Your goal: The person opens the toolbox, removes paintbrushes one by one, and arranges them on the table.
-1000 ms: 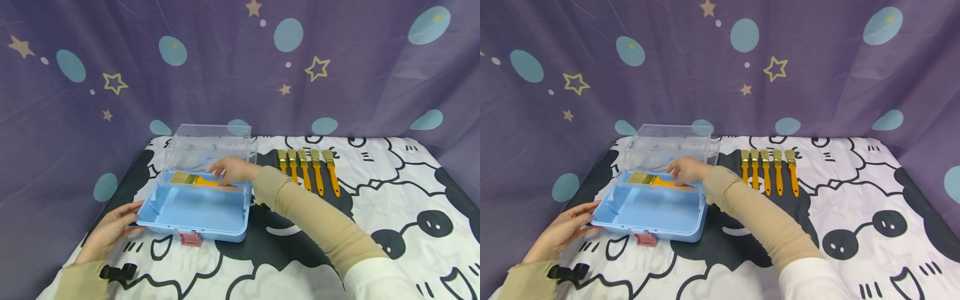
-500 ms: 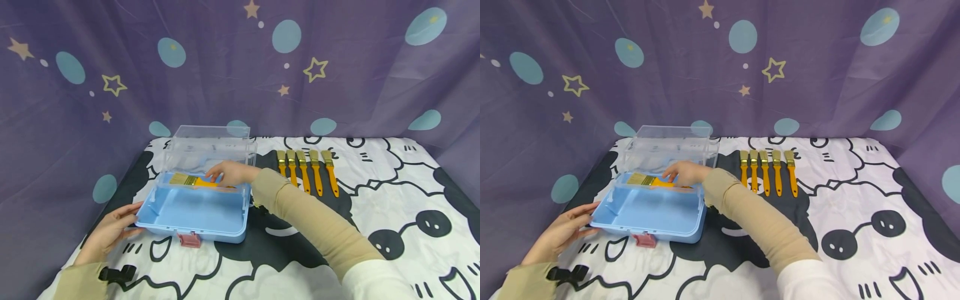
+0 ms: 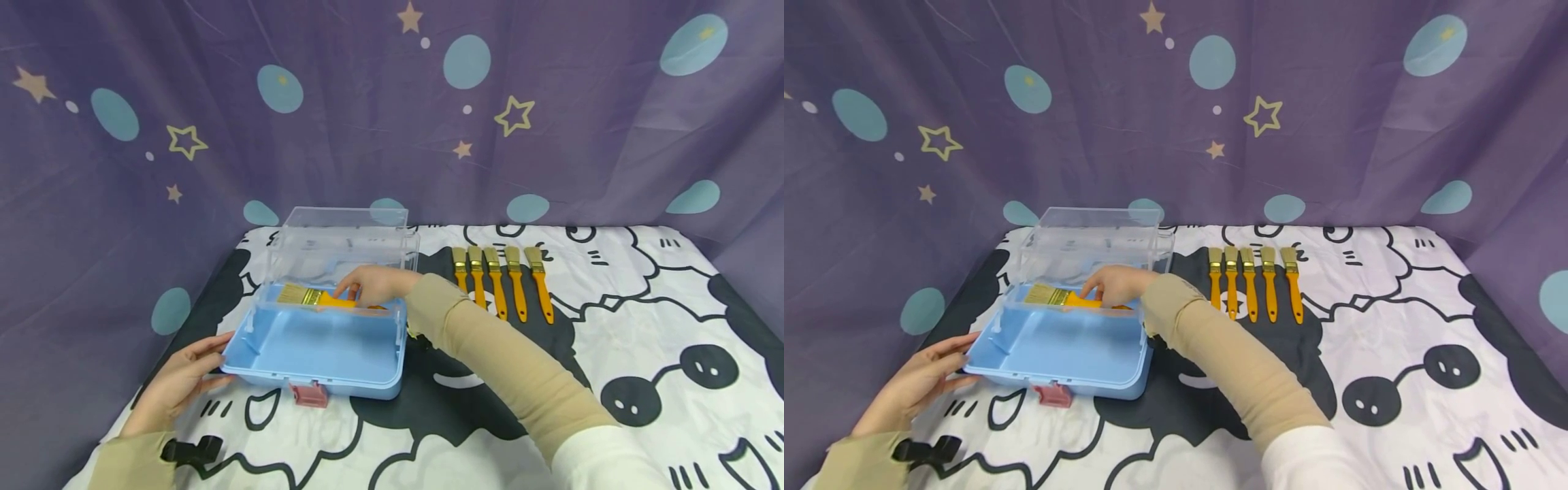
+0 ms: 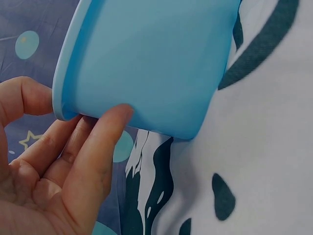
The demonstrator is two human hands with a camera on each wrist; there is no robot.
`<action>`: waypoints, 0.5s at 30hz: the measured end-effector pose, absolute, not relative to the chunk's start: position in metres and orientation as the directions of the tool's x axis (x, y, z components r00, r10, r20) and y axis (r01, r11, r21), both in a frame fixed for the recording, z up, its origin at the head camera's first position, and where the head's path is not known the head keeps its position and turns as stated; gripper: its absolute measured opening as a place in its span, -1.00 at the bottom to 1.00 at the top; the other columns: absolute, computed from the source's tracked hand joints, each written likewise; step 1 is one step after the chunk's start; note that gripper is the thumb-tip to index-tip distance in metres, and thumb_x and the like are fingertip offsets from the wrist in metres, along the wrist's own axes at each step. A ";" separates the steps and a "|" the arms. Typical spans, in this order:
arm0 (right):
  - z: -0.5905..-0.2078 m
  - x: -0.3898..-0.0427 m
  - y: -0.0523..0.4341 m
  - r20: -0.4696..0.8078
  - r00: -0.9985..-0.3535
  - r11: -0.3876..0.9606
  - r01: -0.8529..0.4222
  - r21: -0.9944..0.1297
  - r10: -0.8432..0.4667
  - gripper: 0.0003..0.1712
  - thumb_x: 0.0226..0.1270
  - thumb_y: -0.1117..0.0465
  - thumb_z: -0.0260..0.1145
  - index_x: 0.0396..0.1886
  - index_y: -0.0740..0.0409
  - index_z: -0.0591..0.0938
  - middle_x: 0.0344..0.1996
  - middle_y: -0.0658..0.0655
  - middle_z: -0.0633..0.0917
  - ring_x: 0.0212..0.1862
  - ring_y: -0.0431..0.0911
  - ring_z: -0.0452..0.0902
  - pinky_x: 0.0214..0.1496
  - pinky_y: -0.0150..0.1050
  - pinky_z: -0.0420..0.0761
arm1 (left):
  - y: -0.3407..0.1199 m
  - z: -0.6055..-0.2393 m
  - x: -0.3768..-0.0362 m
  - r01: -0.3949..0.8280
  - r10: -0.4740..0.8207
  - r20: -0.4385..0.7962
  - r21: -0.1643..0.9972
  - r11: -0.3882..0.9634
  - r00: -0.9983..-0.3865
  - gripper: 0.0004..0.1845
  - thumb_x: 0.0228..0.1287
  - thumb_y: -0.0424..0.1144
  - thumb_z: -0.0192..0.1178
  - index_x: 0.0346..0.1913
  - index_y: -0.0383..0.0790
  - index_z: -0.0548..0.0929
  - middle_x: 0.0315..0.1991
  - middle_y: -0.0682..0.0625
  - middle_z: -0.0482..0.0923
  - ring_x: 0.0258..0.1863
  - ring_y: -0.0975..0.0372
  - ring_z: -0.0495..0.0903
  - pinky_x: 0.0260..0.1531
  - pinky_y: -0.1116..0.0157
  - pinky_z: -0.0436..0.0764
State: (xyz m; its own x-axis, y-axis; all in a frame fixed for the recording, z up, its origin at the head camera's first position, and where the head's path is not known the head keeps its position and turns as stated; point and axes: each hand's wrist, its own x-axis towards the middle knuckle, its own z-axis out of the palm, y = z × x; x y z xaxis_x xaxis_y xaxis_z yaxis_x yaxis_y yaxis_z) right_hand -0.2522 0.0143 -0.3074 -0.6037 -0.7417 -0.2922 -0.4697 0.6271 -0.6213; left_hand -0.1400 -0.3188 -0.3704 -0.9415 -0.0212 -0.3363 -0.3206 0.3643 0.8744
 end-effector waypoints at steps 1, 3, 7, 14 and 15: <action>-0.308 -0.252 0.014 -0.288 -0.605 0.625 -0.470 -0.623 -0.742 -0.44 0.32 0.42 0.08 0.28 -0.06 0.48 0.15 0.11 0.53 0.17 -0.06 0.44 -0.18 -0.36 0.45 | -0.318 -0.370 -0.140 -0.322 -0.025 -0.336 0.873 0.367 -0.941 -0.31 0.29 -0.40 -0.03 0.44 -0.46 -0.01 0.37 -0.37 0.13 -0.21 0.51 0.54 -0.15 0.24 0.66; -0.308 -0.252 0.015 -0.279 -0.606 0.620 -0.473 -0.626 -0.745 -0.44 0.32 0.42 0.09 0.28 -0.06 0.48 0.14 0.11 0.54 0.15 -0.07 0.45 -0.12 -0.36 0.49 | -0.318 -0.370 -0.140 -0.318 -0.020 -0.334 0.875 0.365 -0.942 -0.31 0.29 -0.40 -0.04 0.44 -0.47 -0.01 0.36 -0.36 0.14 -0.21 0.51 0.54 -0.15 0.23 0.66; -0.309 -0.252 0.016 -0.270 -0.604 0.601 -0.452 -0.659 -0.750 -0.43 0.31 0.46 0.08 0.27 -0.02 0.48 0.14 0.13 0.53 0.14 -0.05 0.46 -0.23 -0.39 0.49 | -0.319 -0.370 -0.140 -0.309 -0.013 -0.326 0.880 0.360 -0.945 -0.30 0.30 -0.39 -0.02 0.44 -0.48 -0.01 0.32 -0.27 0.24 -0.21 0.51 0.55 -0.15 0.23 0.66; -0.311 -0.253 0.016 -0.278 -0.595 0.588 -0.422 -0.690 -0.754 -0.42 0.29 0.49 0.07 0.27 -0.01 0.49 0.18 0.13 0.52 0.19 -0.04 0.43 -0.27 -0.39 0.49 | -0.319 -0.372 -0.140 -0.347 -0.042 -0.357 0.865 0.362 -0.933 -0.30 0.27 -0.41 -0.03 0.45 -0.44 0.00 0.39 -0.41 0.05 -0.22 0.46 0.55 -0.15 0.21 0.66; -0.311 -0.253 0.016 -0.276 -0.597 0.588 -0.423 -0.689 -0.753 -0.42 0.29 0.48 0.08 0.26 -0.01 0.49 0.17 0.12 0.53 0.19 -0.05 0.43 -0.16 -0.38 0.53 | -0.319 -0.372 -0.140 -0.349 -0.044 -0.358 0.865 0.361 -0.933 -0.30 0.27 -0.41 -0.04 0.45 -0.44 0.00 0.39 -0.41 0.06 -0.22 0.46 0.55 -0.15 0.21 0.66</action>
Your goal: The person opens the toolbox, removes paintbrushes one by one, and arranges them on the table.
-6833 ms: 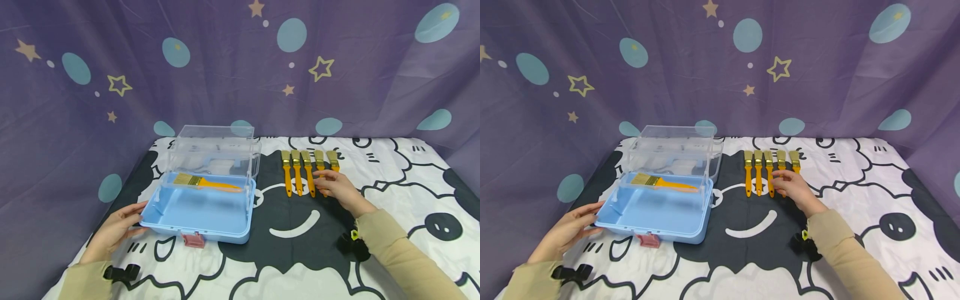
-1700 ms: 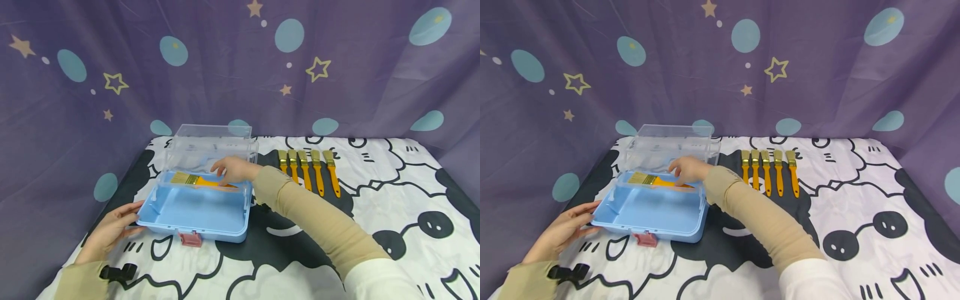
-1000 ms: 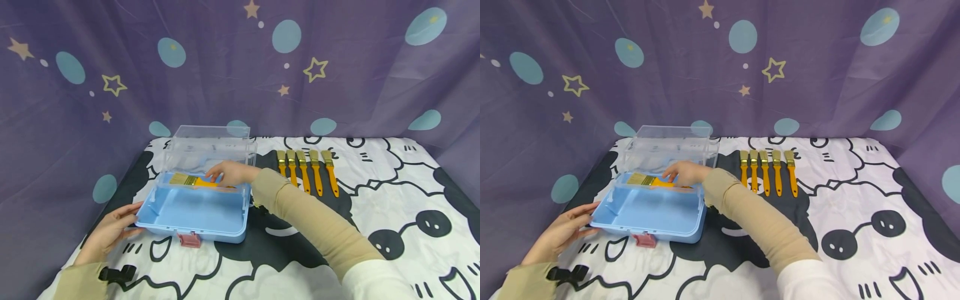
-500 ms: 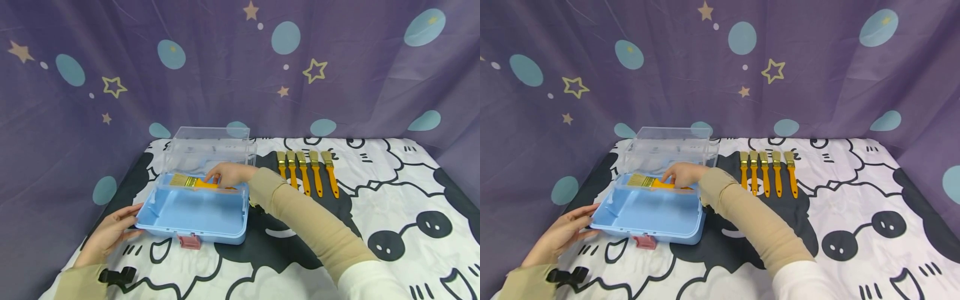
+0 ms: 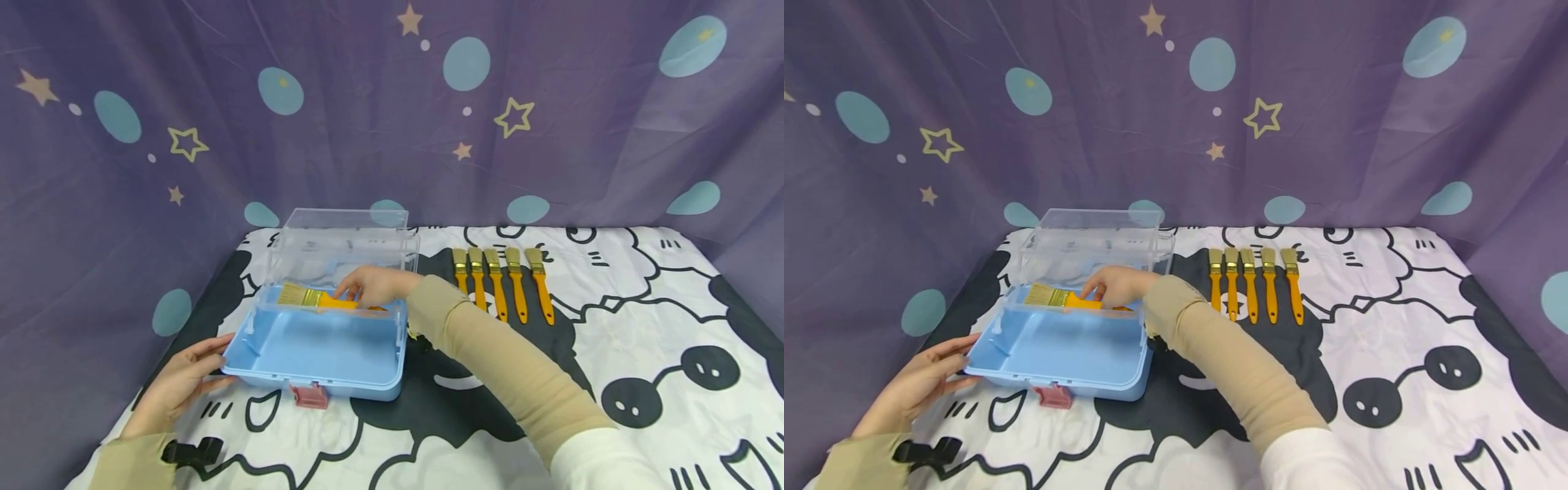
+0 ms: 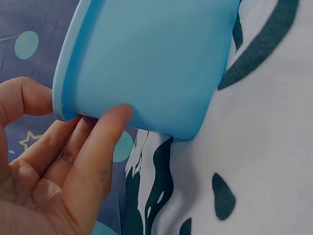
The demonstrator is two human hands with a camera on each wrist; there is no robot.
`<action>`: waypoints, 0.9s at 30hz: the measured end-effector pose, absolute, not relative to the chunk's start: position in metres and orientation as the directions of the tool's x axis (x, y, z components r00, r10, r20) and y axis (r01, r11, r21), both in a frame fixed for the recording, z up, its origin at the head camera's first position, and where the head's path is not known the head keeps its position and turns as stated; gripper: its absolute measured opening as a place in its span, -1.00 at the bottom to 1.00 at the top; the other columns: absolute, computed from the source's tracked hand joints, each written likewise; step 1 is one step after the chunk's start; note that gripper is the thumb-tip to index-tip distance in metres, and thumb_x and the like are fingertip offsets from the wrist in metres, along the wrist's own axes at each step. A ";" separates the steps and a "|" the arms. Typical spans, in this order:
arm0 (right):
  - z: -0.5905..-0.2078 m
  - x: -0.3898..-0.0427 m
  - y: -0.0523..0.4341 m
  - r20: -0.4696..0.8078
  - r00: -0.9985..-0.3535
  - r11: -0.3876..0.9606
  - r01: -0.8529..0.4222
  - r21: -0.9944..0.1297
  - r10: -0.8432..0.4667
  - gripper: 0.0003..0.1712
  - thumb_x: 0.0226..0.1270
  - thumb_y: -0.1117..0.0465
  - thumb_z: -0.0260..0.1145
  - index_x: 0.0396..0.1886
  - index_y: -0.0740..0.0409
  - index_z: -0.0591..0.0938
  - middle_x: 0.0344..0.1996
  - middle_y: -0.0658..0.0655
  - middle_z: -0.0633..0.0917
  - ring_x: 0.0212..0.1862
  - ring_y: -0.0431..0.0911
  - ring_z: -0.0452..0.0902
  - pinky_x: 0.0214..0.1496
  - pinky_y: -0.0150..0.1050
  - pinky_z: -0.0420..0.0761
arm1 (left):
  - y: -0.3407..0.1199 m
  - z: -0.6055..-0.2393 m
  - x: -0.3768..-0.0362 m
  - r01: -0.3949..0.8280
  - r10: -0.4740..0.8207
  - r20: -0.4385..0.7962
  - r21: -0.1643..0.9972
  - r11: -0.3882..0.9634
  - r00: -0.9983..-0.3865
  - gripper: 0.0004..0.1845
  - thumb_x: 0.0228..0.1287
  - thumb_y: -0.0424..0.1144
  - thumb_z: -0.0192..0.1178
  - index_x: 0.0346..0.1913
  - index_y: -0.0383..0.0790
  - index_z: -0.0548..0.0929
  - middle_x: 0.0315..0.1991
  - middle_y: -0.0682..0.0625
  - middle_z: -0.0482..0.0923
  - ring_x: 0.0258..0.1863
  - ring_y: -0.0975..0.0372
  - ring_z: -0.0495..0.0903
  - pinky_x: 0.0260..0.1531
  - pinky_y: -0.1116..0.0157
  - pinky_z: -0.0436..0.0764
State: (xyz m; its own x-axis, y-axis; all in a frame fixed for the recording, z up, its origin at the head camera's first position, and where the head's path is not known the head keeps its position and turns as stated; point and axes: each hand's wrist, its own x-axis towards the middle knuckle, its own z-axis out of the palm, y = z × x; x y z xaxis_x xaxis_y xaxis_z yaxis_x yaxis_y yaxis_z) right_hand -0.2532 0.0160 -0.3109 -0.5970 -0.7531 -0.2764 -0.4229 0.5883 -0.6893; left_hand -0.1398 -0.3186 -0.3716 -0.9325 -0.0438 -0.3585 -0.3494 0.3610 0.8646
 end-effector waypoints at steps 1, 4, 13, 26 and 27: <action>-0.311 -0.254 0.016 -0.275 -0.598 0.589 -0.424 -0.688 -0.753 -0.43 0.29 0.47 0.09 0.26 -0.01 0.50 0.17 0.11 0.53 0.20 -0.05 0.42 -0.05 -0.36 0.54 | -0.319 -0.372 -0.140 -0.348 -0.044 -0.357 0.865 0.361 -0.933 -0.30 0.27 -0.41 -0.03 0.45 -0.44 0.00 0.38 -0.40 0.08 -0.22 0.45 0.55 -0.15 0.21 0.66; -0.311 -0.255 0.015 -0.276 -0.602 0.589 -0.417 -0.692 -0.750 -0.44 0.29 0.46 0.11 0.25 -0.01 0.51 0.15 0.10 0.55 0.20 -0.06 0.42 0.06 -0.32 0.54 | -0.319 -0.371 -0.140 -0.344 -0.042 -0.353 0.866 0.362 -0.935 -0.30 0.27 -0.41 -0.03 0.45 -0.44 0.00 0.36 -0.37 0.12 -0.22 0.46 0.55 -0.15 0.21 0.66; -0.309 -0.257 0.014 -0.299 -0.600 0.591 -0.375 -0.714 -0.742 -0.44 0.26 0.49 0.13 0.22 0.00 0.53 0.12 0.13 0.54 0.14 -0.04 0.44 -0.22 -0.35 0.50 | -0.318 -0.370 -0.140 -0.324 -0.037 -0.334 0.874 0.362 -0.942 -0.30 0.26 -0.41 -0.02 0.44 -0.46 0.01 0.35 -0.32 0.19 -0.21 0.51 0.54 -0.14 0.22 0.66; -0.309 -0.260 0.014 -0.363 -0.590 0.579 -0.226 -0.784 -0.721 -0.42 0.25 0.56 0.09 0.19 0.01 0.55 0.14 0.17 0.52 0.14 -0.05 0.43 -0.32 -0.34 0.47 | -0.319 -0.372 -0.139 -0.310 -0.034 -0.320 0.881 0.356 -0.947 -0.30 0.27 -0.41 0.00 0.43 -0.48 0.02 0.26 -0.16 0.33 -0.22 0.51 0.54 -0.18 0.23 0.67; -0.310 -0.261 0.014 -0.364 -0.593 0.580 -0.220 -0.785 -0.718 -0.43 0.24 0.56 0.09 0.18 0.01 0.56 0.13 0.17 0.52 0.13 -0.05 0.43 -0.32 -0.34 0.47 | -0.318 -0.372 -0.139 -0.310 -0.034 -0.319 0.880 0.360 -0.947 -0.30 0.27 -0.41 0.00 0.43 -0.47 0.02 0.27 -0.17 0.32 -0.22 0.51 0.54 -0.17 0.24 0.67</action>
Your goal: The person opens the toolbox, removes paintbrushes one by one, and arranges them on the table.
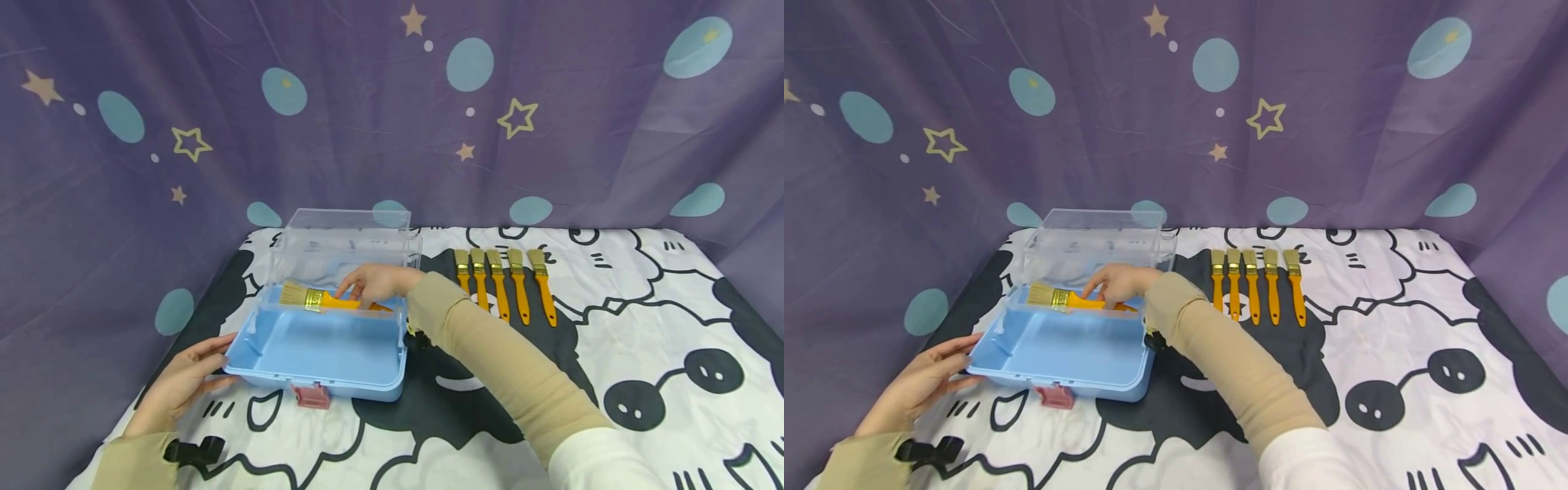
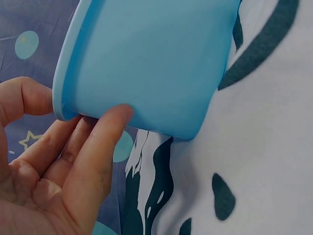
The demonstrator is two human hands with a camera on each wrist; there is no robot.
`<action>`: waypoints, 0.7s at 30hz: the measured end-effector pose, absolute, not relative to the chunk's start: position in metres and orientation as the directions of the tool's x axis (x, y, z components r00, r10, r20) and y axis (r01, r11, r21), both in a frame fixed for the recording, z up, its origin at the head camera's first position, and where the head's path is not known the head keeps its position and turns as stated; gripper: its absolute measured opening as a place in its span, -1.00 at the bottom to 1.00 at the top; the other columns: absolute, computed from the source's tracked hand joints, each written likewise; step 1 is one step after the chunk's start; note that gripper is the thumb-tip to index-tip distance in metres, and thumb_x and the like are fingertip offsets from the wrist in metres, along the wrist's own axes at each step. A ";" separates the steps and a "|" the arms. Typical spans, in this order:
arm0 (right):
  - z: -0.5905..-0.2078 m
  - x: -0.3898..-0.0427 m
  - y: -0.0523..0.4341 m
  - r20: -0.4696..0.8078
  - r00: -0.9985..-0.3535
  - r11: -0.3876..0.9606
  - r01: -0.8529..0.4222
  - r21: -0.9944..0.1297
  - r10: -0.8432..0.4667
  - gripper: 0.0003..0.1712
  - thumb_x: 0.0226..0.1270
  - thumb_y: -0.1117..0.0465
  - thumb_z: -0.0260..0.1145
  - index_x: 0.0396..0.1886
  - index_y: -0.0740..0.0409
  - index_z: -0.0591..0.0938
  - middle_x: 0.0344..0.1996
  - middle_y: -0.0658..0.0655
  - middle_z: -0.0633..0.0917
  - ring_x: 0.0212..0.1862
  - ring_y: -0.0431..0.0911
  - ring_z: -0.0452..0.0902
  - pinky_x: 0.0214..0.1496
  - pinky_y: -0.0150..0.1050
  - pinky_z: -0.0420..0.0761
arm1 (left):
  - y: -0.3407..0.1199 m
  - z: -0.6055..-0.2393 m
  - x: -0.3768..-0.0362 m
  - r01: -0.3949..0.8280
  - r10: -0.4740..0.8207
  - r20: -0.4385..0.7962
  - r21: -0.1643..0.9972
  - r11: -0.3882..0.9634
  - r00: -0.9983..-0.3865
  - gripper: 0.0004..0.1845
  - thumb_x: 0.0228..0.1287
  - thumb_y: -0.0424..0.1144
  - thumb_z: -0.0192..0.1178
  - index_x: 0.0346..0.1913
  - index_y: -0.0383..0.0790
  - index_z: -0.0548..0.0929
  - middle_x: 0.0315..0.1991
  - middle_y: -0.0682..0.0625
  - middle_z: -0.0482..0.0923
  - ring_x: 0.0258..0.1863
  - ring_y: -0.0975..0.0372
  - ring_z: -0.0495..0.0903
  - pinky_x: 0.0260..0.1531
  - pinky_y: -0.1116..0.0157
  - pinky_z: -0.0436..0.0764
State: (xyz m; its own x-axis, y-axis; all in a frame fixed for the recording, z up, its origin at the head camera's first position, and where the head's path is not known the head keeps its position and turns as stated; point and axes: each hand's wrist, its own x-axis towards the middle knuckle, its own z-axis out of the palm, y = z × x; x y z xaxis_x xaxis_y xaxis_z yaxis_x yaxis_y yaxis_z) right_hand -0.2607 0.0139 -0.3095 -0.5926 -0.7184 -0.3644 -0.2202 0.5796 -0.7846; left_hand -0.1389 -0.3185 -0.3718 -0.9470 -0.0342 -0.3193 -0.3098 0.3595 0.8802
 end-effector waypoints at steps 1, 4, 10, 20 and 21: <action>-0.310 -0.261 0.014 -0.364 -0.595 0.580 -0.218 -0.785 -0.717 -0.43 0.24 0.56 0.09 0.17 0.01 0.57 0.13 0.16 0.53 0.13 -0.05 0.43 -0.31 -0.34 0.48 | -0.318 -0.372 -0.138 -0.306 -0.027 -0.318 0.881 0.362 -0.948 -0.30 0.27 -0.40 -0.01 0.43 -0.48 0.02 0.30 -0.23 0.29 -0.21 0.51 0.54 -0.17 0.23 0.67; -0.310 -0.261 0.014 -0.357 -0.602 0.580 -0.223 -0.784 -0.714 -0.44 0.24 0.55 0.11 0.16 0.01 0.58 0.12 0.15 0.53 0.13 -0.06 0.43 -0.28 -0.34 0.50 | -0.317 -0.371 -0.139 -0.316 -0.033 -0.327 0.874 0.369 -0.944 -0.31 0.27 -0.40 -0.02 0.44 -0.46 0.02 0.35 -0.33 0.19 -0.21 0.52 0.53 -0.15 0.23 0.66; -0.310 -0.260 0.014 -0.335 -0.615 0.574 -0.239 -0.783 -0.714 -0.44 0.22 0.56 0.11 0.14 0.03 0.59 0.17 0.15 0.50 0.15 -0.06 0.41 -0.18 -0.34 0.53 | -0.317 -0.371 -0.139 -0.330 -0.032 -0.343 0.867 0.373 -0.939 -0.32 0.29 -0.39 -0.05 0.45 -0.44 0.01 0.41 -0.43 -0.01 -0.19 0.51 0.52 -0.13 0.23 0.66; -0.309 -0.261 0.015 -0.321 -0.635 0.536 -0.176 -0.825 -0.703 -0.46 0.21 0.54 0.17 0.12 0.01 0.60 0.17 0.11 0.51 0.18 -0.06 0.41 -0.11 -0.33 0.57 | -0.318 -0.371 -0.138 -0.272 -0.008 -0.291 0.884 0.381 -0.957 -0.34 0.32 -0.40 -0.04 0.42 -0.51 0.02 0.35 -0.37 0.18 -0.20 0.49 0.55 -0.18 0.26 0.67; -0.309 -0.261 0.015 -0.319 -0.636 0.533 -0.173 -0.828 -0.703 -0.47 0.21 0.53 0.17 0.12 0.01 0.60 0.17 0.11 0.51 0.18 -0.07 0.41 -0.09 -0.33 0.57 | -0.318 -0.371 -0.138 -0.271 -0.009 -0.290 0.883 0.383 -0.957 -0.34 0.32 -0.40 -0.03 0.42 -0.51 0.03 0.34 -0.35 0.19 -0.21 0.49 0.55 -0.18 0.26 0.67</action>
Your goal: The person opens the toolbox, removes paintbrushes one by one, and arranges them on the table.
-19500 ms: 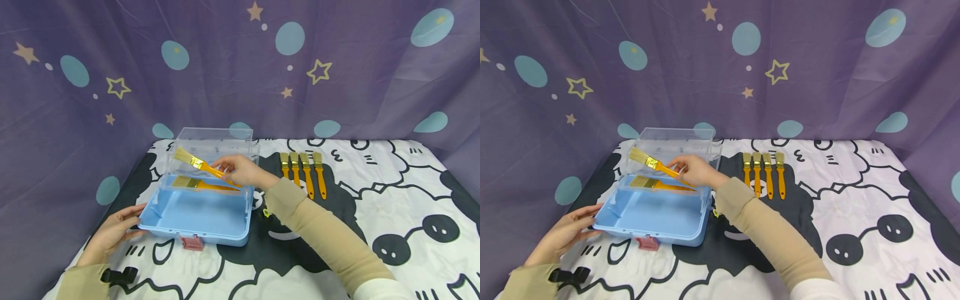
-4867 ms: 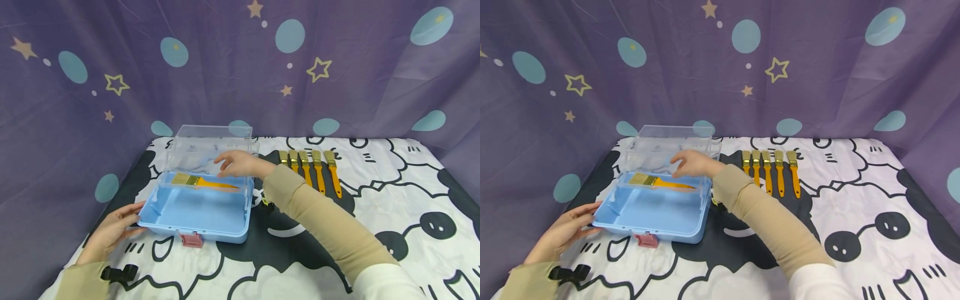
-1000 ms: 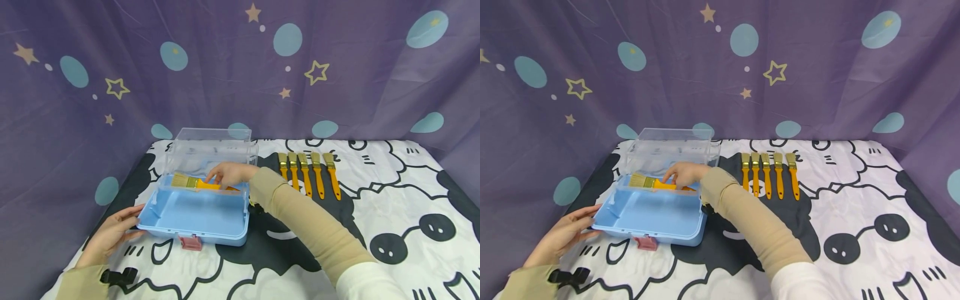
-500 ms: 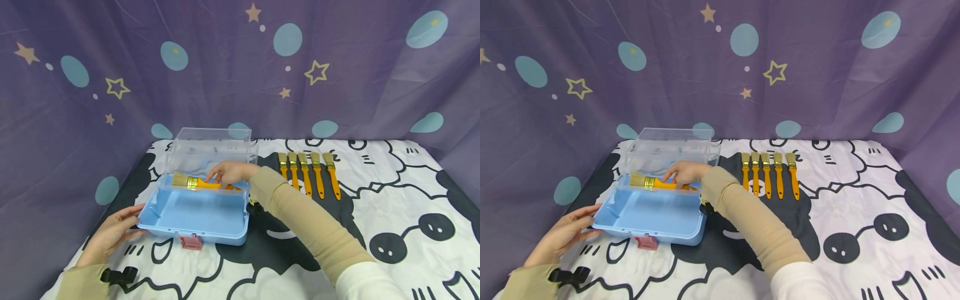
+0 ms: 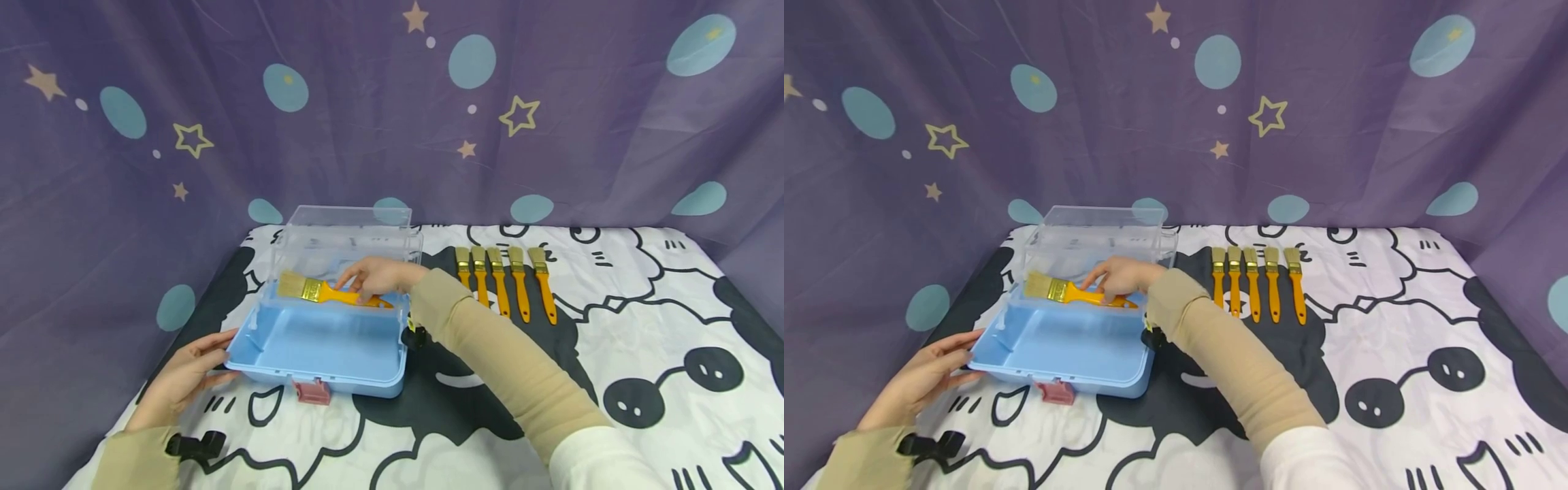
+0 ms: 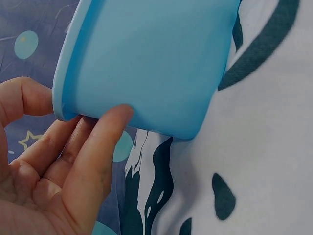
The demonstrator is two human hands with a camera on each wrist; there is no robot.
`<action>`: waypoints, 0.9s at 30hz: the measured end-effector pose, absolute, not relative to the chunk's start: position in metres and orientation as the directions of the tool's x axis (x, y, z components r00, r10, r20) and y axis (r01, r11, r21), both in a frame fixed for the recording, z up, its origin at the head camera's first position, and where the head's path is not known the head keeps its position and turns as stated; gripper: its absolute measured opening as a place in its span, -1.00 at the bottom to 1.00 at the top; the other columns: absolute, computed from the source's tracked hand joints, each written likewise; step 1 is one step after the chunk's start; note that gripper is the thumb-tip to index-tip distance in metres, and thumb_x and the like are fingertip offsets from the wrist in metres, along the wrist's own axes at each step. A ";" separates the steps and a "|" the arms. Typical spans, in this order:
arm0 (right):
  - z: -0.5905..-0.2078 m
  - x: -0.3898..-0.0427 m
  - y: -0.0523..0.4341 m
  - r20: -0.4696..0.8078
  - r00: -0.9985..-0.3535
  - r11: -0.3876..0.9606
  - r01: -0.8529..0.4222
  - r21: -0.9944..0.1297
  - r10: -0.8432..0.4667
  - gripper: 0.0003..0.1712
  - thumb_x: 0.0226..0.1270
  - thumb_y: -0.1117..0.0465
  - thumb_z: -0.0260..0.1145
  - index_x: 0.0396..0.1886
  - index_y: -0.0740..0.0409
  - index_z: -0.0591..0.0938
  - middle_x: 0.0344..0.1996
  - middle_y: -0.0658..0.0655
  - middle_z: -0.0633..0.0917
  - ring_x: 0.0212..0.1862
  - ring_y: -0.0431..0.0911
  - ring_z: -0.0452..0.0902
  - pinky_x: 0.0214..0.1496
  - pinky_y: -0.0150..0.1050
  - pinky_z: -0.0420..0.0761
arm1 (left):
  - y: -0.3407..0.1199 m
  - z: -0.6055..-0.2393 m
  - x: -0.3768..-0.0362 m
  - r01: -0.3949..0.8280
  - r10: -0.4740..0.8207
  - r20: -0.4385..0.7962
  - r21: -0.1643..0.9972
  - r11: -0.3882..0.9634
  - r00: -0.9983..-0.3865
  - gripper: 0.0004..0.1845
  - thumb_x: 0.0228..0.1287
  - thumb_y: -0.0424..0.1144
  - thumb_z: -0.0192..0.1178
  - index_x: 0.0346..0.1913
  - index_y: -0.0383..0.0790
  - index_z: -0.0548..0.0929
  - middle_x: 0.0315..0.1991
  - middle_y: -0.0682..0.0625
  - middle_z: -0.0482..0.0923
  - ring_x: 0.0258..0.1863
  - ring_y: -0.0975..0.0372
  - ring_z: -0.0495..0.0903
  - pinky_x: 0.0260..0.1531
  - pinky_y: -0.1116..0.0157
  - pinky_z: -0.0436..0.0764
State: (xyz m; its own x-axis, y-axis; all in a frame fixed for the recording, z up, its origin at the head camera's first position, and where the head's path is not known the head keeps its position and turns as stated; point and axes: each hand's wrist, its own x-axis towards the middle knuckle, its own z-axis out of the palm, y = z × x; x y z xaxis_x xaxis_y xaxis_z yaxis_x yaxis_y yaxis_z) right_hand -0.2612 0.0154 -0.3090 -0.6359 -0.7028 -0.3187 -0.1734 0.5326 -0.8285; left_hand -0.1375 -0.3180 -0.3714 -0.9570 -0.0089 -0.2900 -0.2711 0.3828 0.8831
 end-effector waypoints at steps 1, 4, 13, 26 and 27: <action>-0.309 -0.261 0.016 -0.316 -0.637 0.529 -0.171 -0.831 -0.703 -0.47 0.22 0.53 0.18 0.12 0.00 0.60 0.17 0.10 0.52 0.18 -0.07 0.41 -0.07 -0.32 0.57 | -0.318 -0.371 -0.138 -0.270 -0.009 -0.289 0.883 0.384 -0.957 -0.34 0.32 -0.40 -0.03 0.42 -0.51 0.03 0.34 -0.34 0.20 -0.21 0.49 0.55 -0.19 0.27 0.67; -0.309 -0.262 0.016 -0.313 -0.636 0.513 -0.154 -0.844 -0.705 -0.48 0.23 0.52 0.18 0.13 0.00 0.60 0.15 0.10 0.52 0.17 -0.07 0.42 -0.07 -0.32 0.58 | -0.319 -0.372 -0.138 -0.269 -0.010 -0.288 0.884 0.383 -0.958 -0.34 0.31 -0.40 -0.03 0.42 -0.51 0.03 0.33 -0.32 0.22 -0.21 0.49 0.55 -0.19 0.26 0.67; -0.305 -0.263 0.020 -0.291 -0.637 0.392 -0.019 -0.920 -0.713 -0.47 0.28 0.48 0.15 0.22 0.06 0.53 0.15 0.15 0.53 -0.08 -0.06 0.51 -0.28 -0.32 0.53 | -0.319 -0.372 -0.138 -0.283 -0.013 -0.299 0.887 0.365 -0.954 -0.32 0.30 -0.39 -0.01 0.42 -0.50 0.03 0.24 -0.13 0.35 -0.21 0.49 0.55 -0.18 0.25 0.67; -0.299 -0.258 0.026 -0.271 -0.654 0.312 0.056 -0.949 -0.707 -0.47 0.27 0.47 0.17 0.24 0.10 0.50 0.04 0.17 0.58 -0.06 -0.02 0.51 -0.15 -0.26 0.59 | -0.317 -0.370 -0.138 -0.311 -0.029 -0.325 0.871 0.380 -0.945 -0.32 0.28 -0.39 -0.03 0.43 -0.46 0.04 0.34 -0.32 0.20 -0.21 0.49 0.54 -0.16 0.24 0.67; -0.299 -0.257 0.027 -0.267 -0.657 0.306 0.058 -0.950 -0.705 -0.47 0.27 0.47 0.17 0.24 0.10 0.50 0.04 0.17 0.58 -0.07 -0.02 0.51 -0.15 -0.27 0.59 | -0.317 -0.370 -0.138 -0.307 -0.027 -0.321 0.874 0.377 -0.947 -0.32 0.28 -0.39 -0.02 0.43 -0.47 0.04 0.31 -0.27 0.26 -0.21 0.49 0.55 -0.16 0.25 0.67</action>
